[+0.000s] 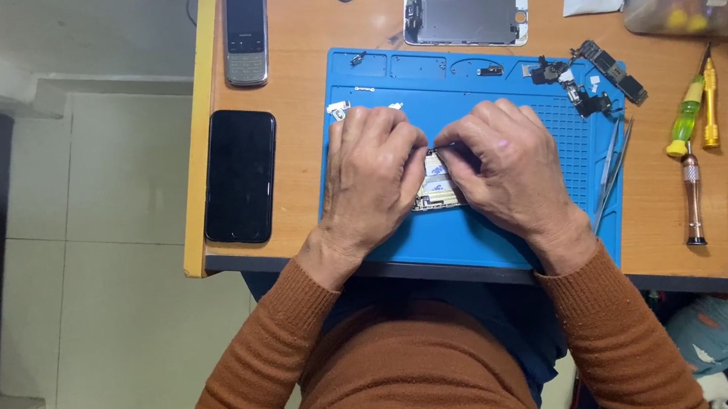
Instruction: The person uses tweezers and a screwdriver to manipulate small components on a disassembled smartphone motherboard placed on a blue mat. They carefully remove and place tiny parts while working on the circuit board.
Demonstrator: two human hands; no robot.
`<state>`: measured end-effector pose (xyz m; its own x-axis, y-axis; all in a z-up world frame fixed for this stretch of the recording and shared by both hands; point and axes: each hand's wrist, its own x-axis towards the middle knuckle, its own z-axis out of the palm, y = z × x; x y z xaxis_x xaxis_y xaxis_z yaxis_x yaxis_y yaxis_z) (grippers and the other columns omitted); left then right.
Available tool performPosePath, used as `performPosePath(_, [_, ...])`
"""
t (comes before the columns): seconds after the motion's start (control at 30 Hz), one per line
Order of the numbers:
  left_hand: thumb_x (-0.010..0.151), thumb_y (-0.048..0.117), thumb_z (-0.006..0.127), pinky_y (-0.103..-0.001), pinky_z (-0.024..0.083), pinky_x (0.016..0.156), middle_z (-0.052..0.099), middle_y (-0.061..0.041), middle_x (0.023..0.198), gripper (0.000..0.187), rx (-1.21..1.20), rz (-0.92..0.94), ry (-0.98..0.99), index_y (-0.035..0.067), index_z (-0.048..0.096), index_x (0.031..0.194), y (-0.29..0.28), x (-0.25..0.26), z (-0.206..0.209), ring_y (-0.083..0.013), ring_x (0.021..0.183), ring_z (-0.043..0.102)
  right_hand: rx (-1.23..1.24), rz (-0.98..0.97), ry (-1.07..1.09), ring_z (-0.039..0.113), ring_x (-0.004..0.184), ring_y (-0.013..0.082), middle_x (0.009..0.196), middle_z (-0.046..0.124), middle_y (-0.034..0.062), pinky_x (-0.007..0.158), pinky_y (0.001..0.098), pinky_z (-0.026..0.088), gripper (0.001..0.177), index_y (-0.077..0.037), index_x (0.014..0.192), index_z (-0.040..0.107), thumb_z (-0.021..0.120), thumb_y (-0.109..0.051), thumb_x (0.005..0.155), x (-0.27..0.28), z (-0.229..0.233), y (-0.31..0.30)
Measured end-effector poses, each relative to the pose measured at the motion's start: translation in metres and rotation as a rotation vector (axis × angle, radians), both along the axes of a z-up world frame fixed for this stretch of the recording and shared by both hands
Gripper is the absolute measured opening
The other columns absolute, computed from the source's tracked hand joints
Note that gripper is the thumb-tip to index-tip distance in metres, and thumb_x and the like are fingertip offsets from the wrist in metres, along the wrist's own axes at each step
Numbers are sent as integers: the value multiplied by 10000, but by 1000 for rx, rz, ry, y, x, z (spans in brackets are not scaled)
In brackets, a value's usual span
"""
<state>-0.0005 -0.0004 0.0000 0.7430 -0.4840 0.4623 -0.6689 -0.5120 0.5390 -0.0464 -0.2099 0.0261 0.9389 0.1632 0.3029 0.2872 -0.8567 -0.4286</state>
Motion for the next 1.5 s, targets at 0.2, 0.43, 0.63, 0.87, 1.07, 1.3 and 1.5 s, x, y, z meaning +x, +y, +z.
performPosePath(0.2, [1053,133,716,-431,479,1017,574,-25,998,44,23,9,-39,139,739,1016,0,0,2,-217,1110,572,-4,-8,-6,662,883,228,857,629,18,893,409,553,53,-180,1074,816,845,-161,1033,-1,-2,-1])
performPosePath(0.43, [1047,153,722,-435,476,1023,563,-24,1000,32,27,4,-33,145,745,1027,-1,0,1,-214,1100,559,-40,-17,-15,666,881,223,854,635,12,896,405,551,50,-185,1065,801,839,-179,1032,0,-8,-2])
performPosePath(0.63, [1030,141,736,-437,475,1025,578,-16,997,28,11,10,-12,162,747,1014,0,1,0,-214,1109,567,-56,-1,-30,668,893,234,858,629,15,899,414,553,84,-188,1083,793,855,-215,1033,0,-7,-3])
performPosePath(0.87, [1037,134,757,-430,485,997,580,-16,1034,33,-12,-23,-24,158,745,1018,5,-3,2,-227,1123,574,-28,19,-37,665,901,243,876,634,22,893,415,548,116,-184,1129,805,854,-195,1025,-4,-2,-5])
performPosePath(1.07, [1051,99,755,-442,464,905,619,-58,1081,28,-13,-50,-77,115,734,1041,9,-6,11,-274,1067,569,-86,-6,-93,671,977,297,1001,709,76,914,453,517,74,-119,1148,819,826,-118,1074,-34,30,-30])
performPosePath(1.3, [1092,102,750,-479,443,836,669,-120,1173,105,39,-68,-117,75,733,1192,10,-8,15,-331,1068,585,-326,-252,33,732,1065,289,1207,784,116,843,443,611,200,-96,1340,913,863,-17,1162,-110,35,-118])
performPosePath(1.5, [1081,137,795,-489,505,906,657,-164,1280,313,183,-13,-115,62,713,1373,14,-29,23,-357,1117,608,-498,-175,81,765,1152,276,1394,723,78,814,463,671,430,-235,1481,838,813,-35,1101,-115,16,-135])
